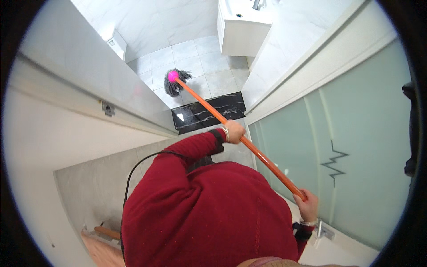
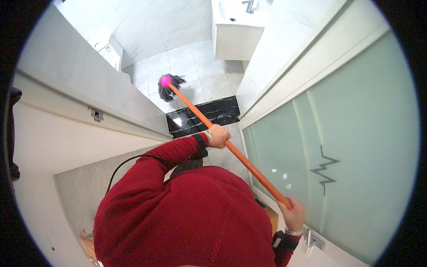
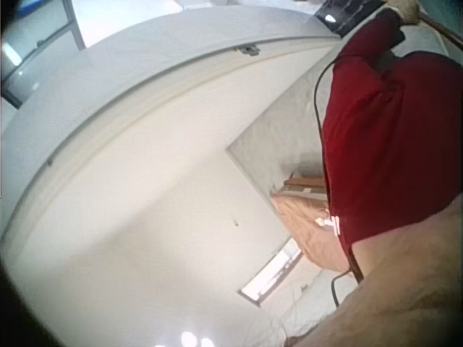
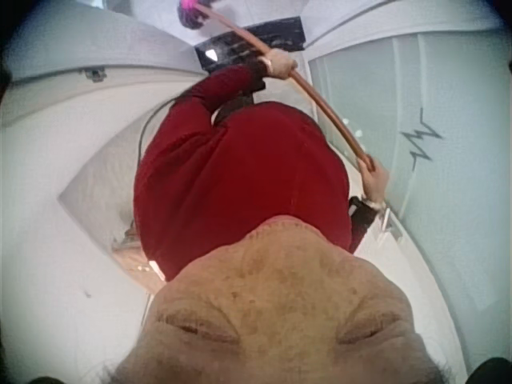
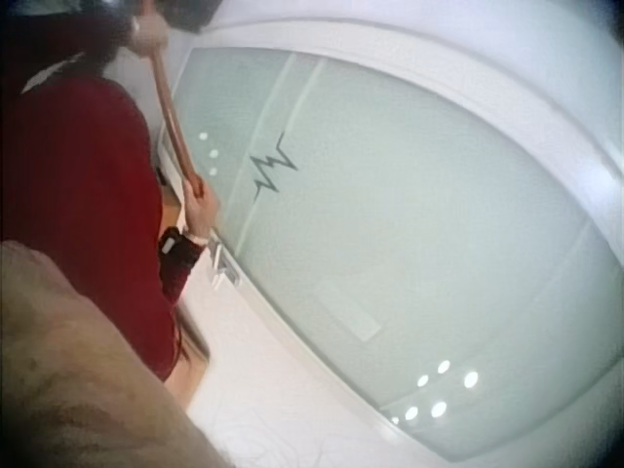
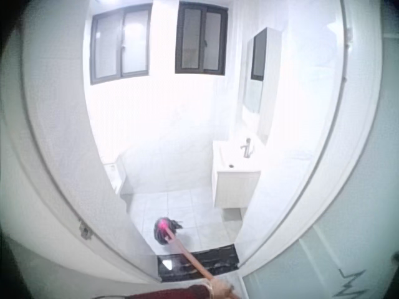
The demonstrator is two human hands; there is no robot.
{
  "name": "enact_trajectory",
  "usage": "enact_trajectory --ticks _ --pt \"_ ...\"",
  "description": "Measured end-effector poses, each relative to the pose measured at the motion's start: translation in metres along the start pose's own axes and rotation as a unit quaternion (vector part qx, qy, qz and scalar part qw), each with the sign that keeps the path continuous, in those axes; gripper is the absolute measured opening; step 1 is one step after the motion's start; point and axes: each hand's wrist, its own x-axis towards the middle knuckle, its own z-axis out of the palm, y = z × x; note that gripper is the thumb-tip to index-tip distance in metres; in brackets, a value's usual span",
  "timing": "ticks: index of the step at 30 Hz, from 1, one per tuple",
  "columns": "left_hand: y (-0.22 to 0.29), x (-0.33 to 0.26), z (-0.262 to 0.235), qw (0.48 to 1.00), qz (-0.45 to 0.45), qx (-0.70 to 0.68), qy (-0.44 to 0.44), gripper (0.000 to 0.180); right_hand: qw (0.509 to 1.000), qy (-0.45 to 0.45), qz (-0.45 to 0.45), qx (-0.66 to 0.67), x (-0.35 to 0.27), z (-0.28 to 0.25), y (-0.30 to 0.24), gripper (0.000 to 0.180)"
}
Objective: The person mops the tiled floor using a mop with a long handle. They move through a bedroom and into a bathroom, cleaning around furniture and along walls.
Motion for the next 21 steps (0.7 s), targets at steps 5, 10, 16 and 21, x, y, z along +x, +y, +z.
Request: enact_trajectory --ticks 5,10,16,21 --pt "-0.161 0.021 -0.052 0.99 -0.075 0.079 0.084 0.011 0.992 -0.097 -0.049 0.058 0.14 0.083 -0.083 0.028" --pt "-0.269 0.041 -0.065 0.959 -0.247 0.121 0.069 0.021 0.975 -0.12 -0.187 0.01 0.293 0.194 -0.192 0.032" --pt "-0.264 0.033 -0.01 0.958 -0.285 -0.015 0.033 0.037 0.968 -0.176 -0.132 -0.119 0.316 0.219 -0.209 0.031" --pt "-0.229 0.061 0.028 0.937 -0.33 -0.102 0.046 0.051 0.969 -0.163 -0.1 -0.158 0.237 0.11 -0.185 0.024"
